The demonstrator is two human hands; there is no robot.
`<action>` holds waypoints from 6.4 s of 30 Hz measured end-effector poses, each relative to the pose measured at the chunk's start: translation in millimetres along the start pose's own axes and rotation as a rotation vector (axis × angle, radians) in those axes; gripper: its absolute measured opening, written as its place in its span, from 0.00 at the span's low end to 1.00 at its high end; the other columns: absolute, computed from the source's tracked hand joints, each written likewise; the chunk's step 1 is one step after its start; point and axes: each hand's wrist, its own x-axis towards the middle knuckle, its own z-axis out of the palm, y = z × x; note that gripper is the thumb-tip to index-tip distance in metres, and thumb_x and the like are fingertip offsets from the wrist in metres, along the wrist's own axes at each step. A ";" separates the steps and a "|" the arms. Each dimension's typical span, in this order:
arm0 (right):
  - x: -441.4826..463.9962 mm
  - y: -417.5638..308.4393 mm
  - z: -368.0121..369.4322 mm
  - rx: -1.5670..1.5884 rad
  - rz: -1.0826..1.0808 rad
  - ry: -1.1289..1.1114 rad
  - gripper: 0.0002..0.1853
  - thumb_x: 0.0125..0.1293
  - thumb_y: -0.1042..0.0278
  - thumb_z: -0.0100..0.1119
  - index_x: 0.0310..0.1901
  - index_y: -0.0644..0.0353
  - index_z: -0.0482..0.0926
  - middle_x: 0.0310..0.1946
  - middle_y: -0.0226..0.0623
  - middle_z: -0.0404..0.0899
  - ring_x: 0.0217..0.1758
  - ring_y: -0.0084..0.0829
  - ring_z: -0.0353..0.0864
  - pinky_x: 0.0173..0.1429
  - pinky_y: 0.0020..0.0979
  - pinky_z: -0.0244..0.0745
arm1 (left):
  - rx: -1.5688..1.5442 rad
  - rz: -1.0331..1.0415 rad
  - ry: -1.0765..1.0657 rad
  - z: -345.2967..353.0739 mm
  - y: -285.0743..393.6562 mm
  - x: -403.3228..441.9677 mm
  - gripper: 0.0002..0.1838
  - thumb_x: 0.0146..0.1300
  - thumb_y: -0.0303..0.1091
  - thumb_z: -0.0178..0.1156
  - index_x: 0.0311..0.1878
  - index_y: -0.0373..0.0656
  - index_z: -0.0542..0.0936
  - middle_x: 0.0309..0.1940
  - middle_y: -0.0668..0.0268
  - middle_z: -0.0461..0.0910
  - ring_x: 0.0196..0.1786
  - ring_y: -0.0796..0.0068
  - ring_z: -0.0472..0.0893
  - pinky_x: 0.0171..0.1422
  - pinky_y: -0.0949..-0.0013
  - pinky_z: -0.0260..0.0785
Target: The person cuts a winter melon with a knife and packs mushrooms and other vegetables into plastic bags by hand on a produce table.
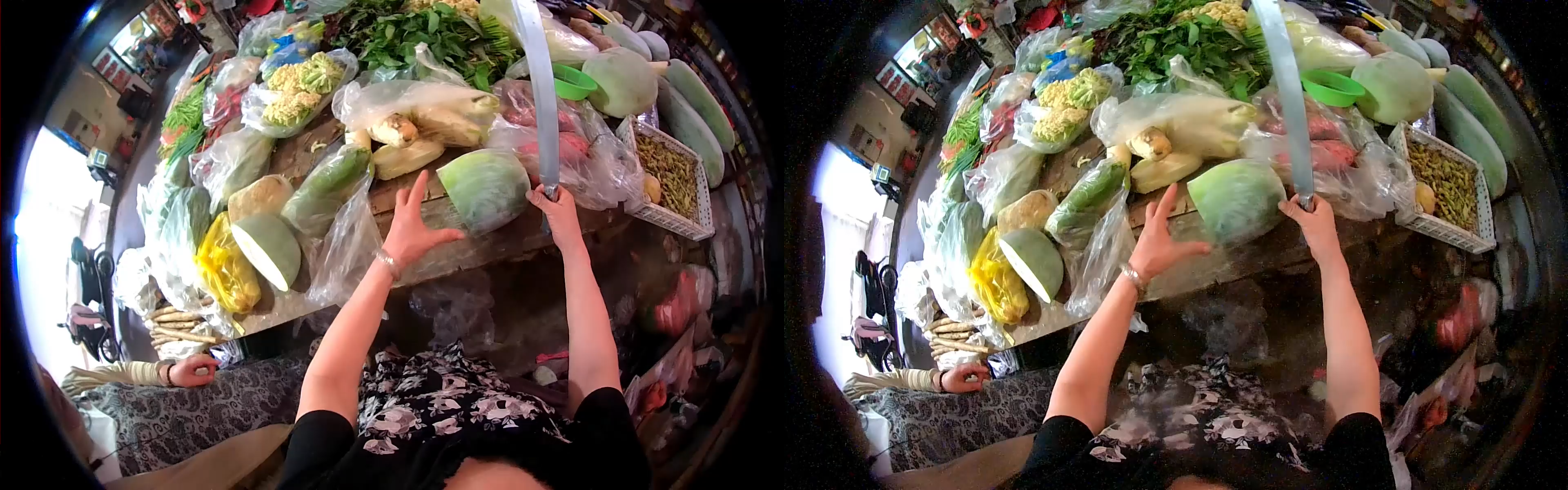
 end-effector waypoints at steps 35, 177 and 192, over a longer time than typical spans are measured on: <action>-76.9 -10.1 95.0 -0.144 -0.006 -0.159 0.14 0.66 0.59 0.66 0.37 0.60 0.74 0.26 0.23 0.68 0.30 0.18 0.64 0.37 0.24 0.63 | 0.049 -0.158 0.174 -64.8 -38.5 -83.2 0.55 0.37 0.48 0.84 0.72 0.55 0.67 0.51 0.65 0.69 0.50 0.66 0.72 0.52 0.62 0.70; 34.2 5.6 168.4 -0.009 0.039 -0.421 0.21 0.50 0.72 0.79 0.44 0.59 0.79 0.29 0.18 0.71 0.33 0.15 0.69 0.40 0.20 0.67 | -0.077 -0.125 0.331 -103.8 -88.4 -59.0 0.41 0.53 0.50 0.73 0.68 0.43 0.71 0.61 0.53 0.71 0.63 0.52 0.70 0.67 0.56 0.63; -61.8 -3.6 164.2 0.093 0.045 -0.040 0.14 0.57 0.74 0.74 0.32 0.56 0.72 0.26 0.19 0.68 0.29 0.15 0.64 0.36 0.21 0.64 | 0.240 0.199 0.065 -92.4 -74.9 -37.5 0.55 0.35 0.55 0.80 0.70 0.44 0.70 0.64 0.56 0.71 0.65 0.52 0.71 0.69 0.54 0.62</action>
